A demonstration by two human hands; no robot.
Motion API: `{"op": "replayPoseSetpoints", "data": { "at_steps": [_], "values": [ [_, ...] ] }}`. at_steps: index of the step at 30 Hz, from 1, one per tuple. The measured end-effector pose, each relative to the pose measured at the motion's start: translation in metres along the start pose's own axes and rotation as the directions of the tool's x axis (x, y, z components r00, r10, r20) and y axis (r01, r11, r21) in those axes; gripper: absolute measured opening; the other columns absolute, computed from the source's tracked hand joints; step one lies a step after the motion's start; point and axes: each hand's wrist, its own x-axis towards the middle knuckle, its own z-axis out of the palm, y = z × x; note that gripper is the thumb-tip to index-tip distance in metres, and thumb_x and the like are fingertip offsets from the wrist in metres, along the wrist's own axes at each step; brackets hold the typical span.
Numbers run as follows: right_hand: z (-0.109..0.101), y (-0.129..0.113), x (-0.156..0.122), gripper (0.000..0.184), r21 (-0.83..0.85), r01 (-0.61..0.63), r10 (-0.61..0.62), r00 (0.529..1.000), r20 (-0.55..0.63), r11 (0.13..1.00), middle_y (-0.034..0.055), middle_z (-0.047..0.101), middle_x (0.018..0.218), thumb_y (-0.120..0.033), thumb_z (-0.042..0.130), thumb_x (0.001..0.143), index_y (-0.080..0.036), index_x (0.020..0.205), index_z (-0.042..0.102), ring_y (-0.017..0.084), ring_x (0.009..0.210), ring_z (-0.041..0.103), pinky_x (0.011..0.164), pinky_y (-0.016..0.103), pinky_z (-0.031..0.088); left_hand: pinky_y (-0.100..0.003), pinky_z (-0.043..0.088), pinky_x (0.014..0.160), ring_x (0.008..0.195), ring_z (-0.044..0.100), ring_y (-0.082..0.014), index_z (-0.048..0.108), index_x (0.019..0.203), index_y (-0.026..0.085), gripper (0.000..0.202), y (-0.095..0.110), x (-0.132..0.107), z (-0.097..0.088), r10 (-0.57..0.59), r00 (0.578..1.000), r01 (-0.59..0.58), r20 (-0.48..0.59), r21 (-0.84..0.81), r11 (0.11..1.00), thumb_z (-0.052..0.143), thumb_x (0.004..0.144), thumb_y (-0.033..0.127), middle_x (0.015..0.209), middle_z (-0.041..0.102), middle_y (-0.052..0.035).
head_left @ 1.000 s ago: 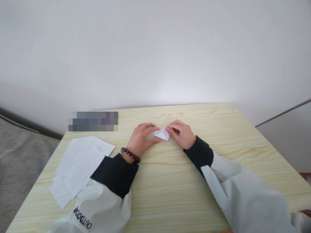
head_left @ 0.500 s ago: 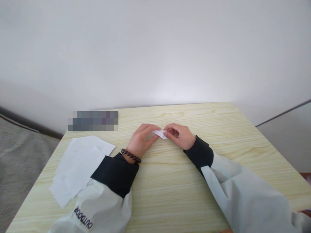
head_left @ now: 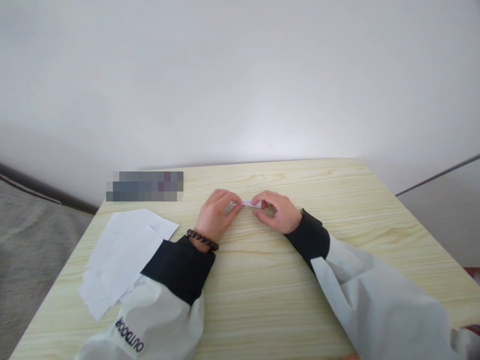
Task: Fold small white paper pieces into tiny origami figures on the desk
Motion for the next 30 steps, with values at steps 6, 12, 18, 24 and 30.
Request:
{"op": "replayPoseSetpoints", "data": {
  "at_steps": [6, 12, 18, 24, 30],
  "values": [
    [-0.0010, -0.0008, 0.0015, 0.012, 0.006, 0.009, -0.009, 1.000, -0.008, 1.000, 0.0035, 0.063, 0.077, -0.025, 0.051, 0.086, -0.018, 0.085, 0.060, 0.012, 0.067, 0.055, 0.063, 0.023, 0.045, -0.029, 0.048, 0.078, 0.084, 0.059, -0.0154, 0.060, 0.084, 0.019, 0.006, 0.0014, -0.0010, 0.0010, -0.042, 0.998, 0.044, 0.039, -0.049, 0.998, 0.059, 0.079, 0.021, 0.086, 0.064, -0.0018],
    [-0.0012, -0.0034, 0.0012, 0.014, -0.005, -0.047, 0.047, 0.998, -0.040, 0.999, 0.0013, 0.064, 0.072, -0.027, 0.053, 0.086, -0.018, 0.084, 0.062, 0.011, 0.061, 0.055, 0.059, 0.022, 0.044, -0.028, 0.048, 0.075, 0.082, 0.058, -0.0155, 0.061, 0.081, 0.018, 0.004, 0.0023, -0.0005, 0.0009, -0.031, 0.999, 0.032, 0.043, -0.032, 0.999, 0.059, 0.080, 0.021, 0.081, 0.065, -0.0016],
    [0.0003, -0.0019, 0.0002, 0.014, -0.030, -0.075, 0.070, 0.990, -0.124, 0.997, 0.0010, 0.066, 0.073, -0.029, 0.057, 0.083, -0.020, 0.091, 0.064, 0.011, 0.062, 0.057, 0.062, 0.023, 0.046, -0.031, 0.048, 0.074, 0.080, 0.056, -0.0172, 0.063, 0.086, 0.018, 0.011, -0.0016, -0.0009, 0.0024, -0.034, 0.993, 0.035, 0.109, -0.013, 0.999, 0.059, 0.079, 0.025, 0.080, 0.064, -0.0025],
    [-0.0003, -0.0048, 0.0011, 0.007, -0.027, -0.003, 0.000, 0.995, -0.102, 1.000, 0.0016, 0.066, 0.071, -0.019, 0.056, 0.081, -0.019, 0.080, 0.063, 0.011, 0.063, 0.058, 0.062, 0.023, 0.046, -0.029, 0.045, 0.073, 0.080, 0.053, -0.0159, 0.067, 0.084, 0.019, 0.012, -0.0008, -0.0012, 0.0028, 0.003, 0.998, -0.002, 0.064, -0.026, 1.000, 0.055, 0.080, 0.019, 0.079, 0.058, -0.0029],
    [0.0002, -0.0064, 0.0016, 0.015, 0.048, 0.020, -0.014, 0.992, -0.128, 0.999, 0.0024, 0.066, 0.080, -0.009, 0.051, 0.076, -0.019, 0.081, 0.061, 0.010, 0.064, 0.057, 0.063, 0.024, 0.048, -0.025, 0.044, 0.066, 0.072, 0.050, -0.0127, 0.070, 0.087, 0.021, 0.017, -0.0009, -0.0020, 0.0031, -0.105, 0.994, 0.104, -0.021, -0.025, 0.994, 0.055, 0.079, 0.018, 0.080, 0.048, -0.0018]
  ]
}}
